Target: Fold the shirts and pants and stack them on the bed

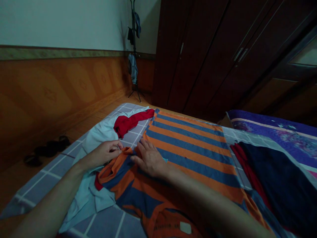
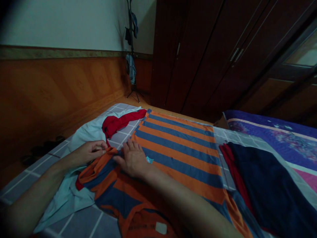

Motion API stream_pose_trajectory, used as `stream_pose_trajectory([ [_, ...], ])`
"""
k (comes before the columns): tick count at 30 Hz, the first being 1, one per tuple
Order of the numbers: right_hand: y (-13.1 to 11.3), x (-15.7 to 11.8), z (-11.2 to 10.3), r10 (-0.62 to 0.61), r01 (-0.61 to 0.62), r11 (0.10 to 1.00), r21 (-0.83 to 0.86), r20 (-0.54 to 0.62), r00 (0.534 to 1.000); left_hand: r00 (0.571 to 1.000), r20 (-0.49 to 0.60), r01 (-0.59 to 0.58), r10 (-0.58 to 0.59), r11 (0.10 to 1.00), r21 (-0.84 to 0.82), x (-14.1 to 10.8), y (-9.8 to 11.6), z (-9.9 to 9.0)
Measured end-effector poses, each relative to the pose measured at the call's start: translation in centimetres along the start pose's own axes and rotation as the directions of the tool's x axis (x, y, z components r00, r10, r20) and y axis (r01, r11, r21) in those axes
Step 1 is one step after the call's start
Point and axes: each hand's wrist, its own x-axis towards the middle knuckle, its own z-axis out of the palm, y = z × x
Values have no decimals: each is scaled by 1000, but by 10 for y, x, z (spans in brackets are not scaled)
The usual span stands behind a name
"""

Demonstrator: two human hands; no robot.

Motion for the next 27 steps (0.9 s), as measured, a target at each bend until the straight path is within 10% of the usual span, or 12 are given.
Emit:
stream_pose_trajectory([
  [10,-37,-67,19,-347,298,914,277,149,926,985,-168,49,45,856,514,-8,2,-5],
  [20,-47,-76,19,-518,464,841,279,166,839,999,46,-23,-14,699,715,-18,11,-1],
  [27,-39,-81,0,-321,253,919,302,203,925,987,115,-162,114,701,695,-21,12,2],
])
